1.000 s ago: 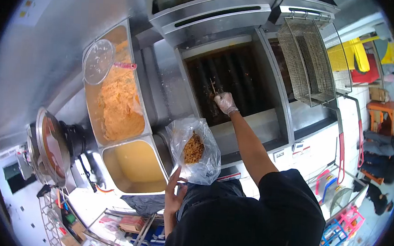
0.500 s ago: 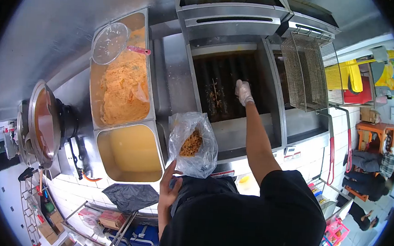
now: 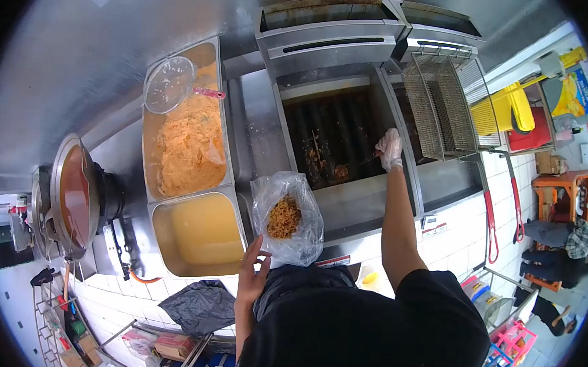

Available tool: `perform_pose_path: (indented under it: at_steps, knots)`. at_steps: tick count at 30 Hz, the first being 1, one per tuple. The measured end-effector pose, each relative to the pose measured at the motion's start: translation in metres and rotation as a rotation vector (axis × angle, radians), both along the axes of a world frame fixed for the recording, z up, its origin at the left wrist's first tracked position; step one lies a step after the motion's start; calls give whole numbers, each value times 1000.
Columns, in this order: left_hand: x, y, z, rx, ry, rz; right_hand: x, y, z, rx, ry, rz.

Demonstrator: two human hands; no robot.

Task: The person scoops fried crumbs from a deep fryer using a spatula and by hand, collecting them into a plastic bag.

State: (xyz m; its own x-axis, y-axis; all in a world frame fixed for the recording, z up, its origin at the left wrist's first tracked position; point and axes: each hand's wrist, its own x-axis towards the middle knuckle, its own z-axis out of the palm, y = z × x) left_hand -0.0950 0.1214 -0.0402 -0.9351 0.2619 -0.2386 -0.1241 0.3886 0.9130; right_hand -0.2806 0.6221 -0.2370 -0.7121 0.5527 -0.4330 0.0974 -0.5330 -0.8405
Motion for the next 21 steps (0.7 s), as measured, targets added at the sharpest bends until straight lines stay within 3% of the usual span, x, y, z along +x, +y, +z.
perform_pose_path:
  at_steps: [5, 11, 17, 20, 21]
  knots:
    - [3, -3, -8, 9, 30, -25, 43, -17, 21, -42, 36, -209]
    - [5, -5, -4, -20, 42, -9, 73, -6, 0, -152, 166, -334]
    - [3, -6, -6, -41, 78, -9, 95, 19, -70, -269, 444, -282]
    - [1, -9, -11, -53, 104, -3, 104, -29, 12, -350, 319, -444]
    - [0, -9, -13, -58, 102, 2, 107, -36, 16, -361, 340, -469]
